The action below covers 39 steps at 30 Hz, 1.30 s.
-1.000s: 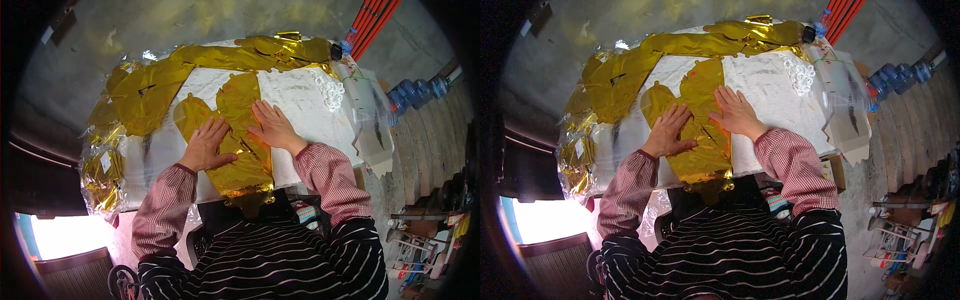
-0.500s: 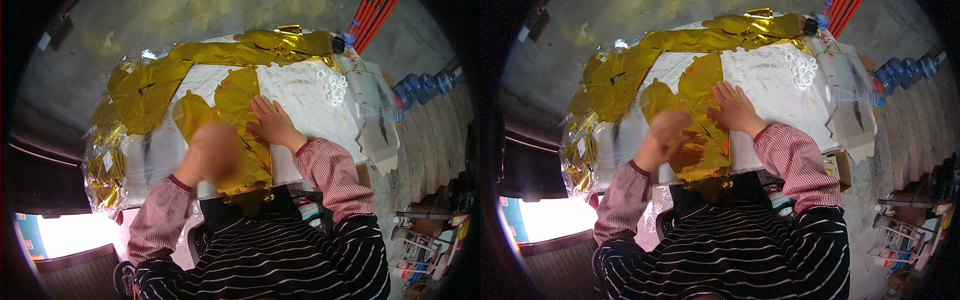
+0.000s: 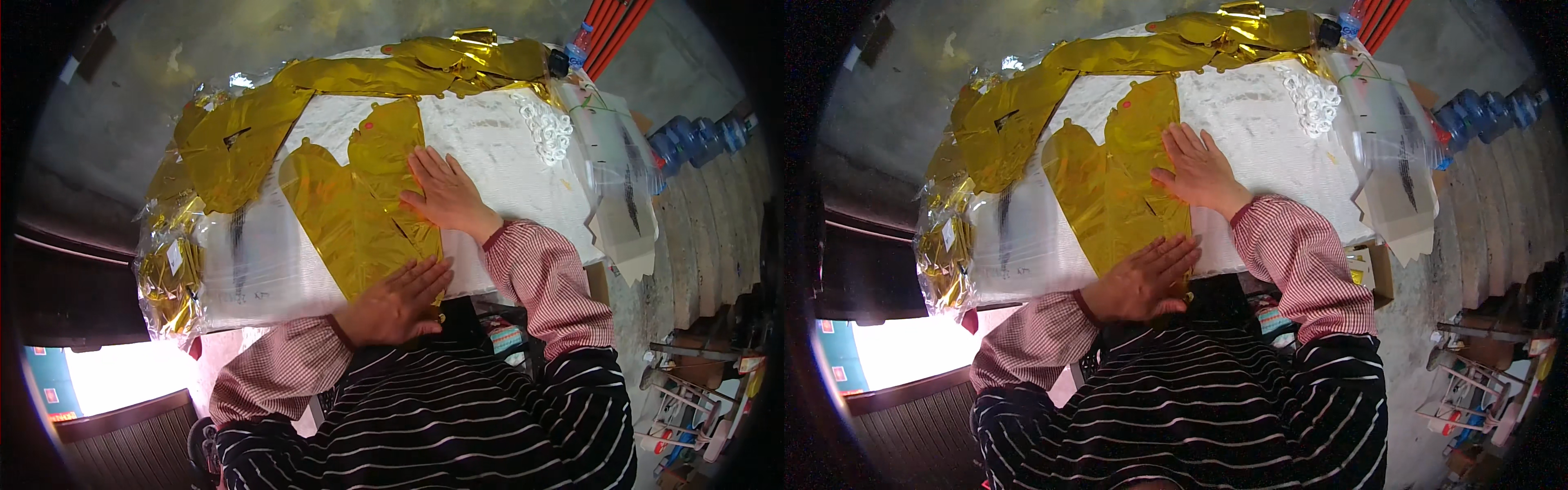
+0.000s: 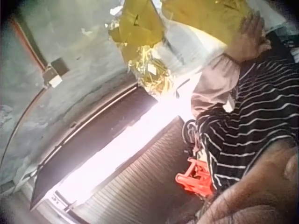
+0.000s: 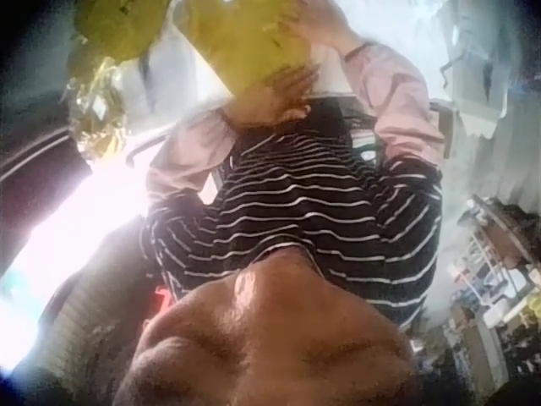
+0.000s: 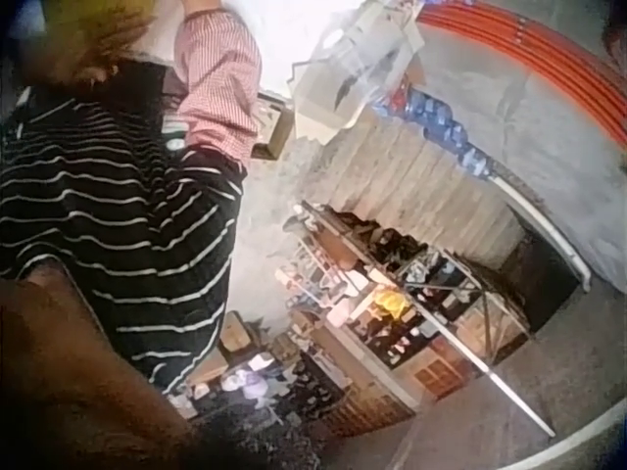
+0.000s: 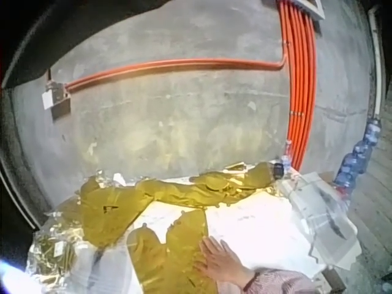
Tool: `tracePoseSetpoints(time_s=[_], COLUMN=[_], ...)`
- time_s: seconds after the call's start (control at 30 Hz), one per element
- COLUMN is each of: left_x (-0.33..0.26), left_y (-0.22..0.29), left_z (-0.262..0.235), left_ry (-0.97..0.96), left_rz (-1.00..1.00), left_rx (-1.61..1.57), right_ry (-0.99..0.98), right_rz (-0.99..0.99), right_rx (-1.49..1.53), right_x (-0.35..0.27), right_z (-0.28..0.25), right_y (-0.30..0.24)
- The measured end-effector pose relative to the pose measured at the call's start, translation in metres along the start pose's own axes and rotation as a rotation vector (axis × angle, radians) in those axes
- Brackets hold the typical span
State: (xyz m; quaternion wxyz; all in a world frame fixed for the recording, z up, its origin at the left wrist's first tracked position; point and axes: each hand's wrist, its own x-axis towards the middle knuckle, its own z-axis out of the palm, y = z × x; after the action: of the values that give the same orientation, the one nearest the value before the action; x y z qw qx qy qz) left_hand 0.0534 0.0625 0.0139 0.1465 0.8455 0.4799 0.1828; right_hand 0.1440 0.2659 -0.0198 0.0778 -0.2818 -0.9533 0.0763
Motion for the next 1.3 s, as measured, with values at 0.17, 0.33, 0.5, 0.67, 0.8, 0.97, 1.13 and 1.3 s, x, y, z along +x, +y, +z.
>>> tracePoseSetpoints(time_s=[0.17,0.33,0.5,0.67,0.8,0.97,1.13,1.3], left_x=[-0.024,-0.087,-0.111,-0.095,-0.082,-0.072,-0.007,-0.017], left_y=[0.028,0.045,0.05,0.037,-0.008,-0.119,-0.117,-0.108], left_z=[-0.002,0.013,-0.008,-0.026,-0.036,-0.031,-0.081,-0.047], left_ry=[-0.002,0.349,0.4,0.33,0.354,0.589,1.175,1.116], left_rz=[-0.031,-0.204,-0.626,-0.643,-0.607,-0.712,-1.024,-1.019], left_rx=[-0.023,-0.033,0.264,0.25,0.23,-0.174,-1.411,-1.07], right_ry=[0.0,-0.027,-0.01,-0.033,-0.028,-0.023,-0.022,-0.035], right_rz=[-0.011,-0.005,-0.016,0.008,0.013,0.005,0.019,0.017], right_rx=[-0.009,0.04,0.062,0.011,0.012,0.032,0.044,0.043], right_x=[0.002,0.002,0.002,0.002,0.0,0.003,0.001,0.002], right_z=[0.0,-0.002,-0.001,-0.005,-0.007,-0.007,-0.005,-0.004], right_y=[-0.002,0.0,0.001,-0.001,-0.001,-0.007,-0.001,-0.003])
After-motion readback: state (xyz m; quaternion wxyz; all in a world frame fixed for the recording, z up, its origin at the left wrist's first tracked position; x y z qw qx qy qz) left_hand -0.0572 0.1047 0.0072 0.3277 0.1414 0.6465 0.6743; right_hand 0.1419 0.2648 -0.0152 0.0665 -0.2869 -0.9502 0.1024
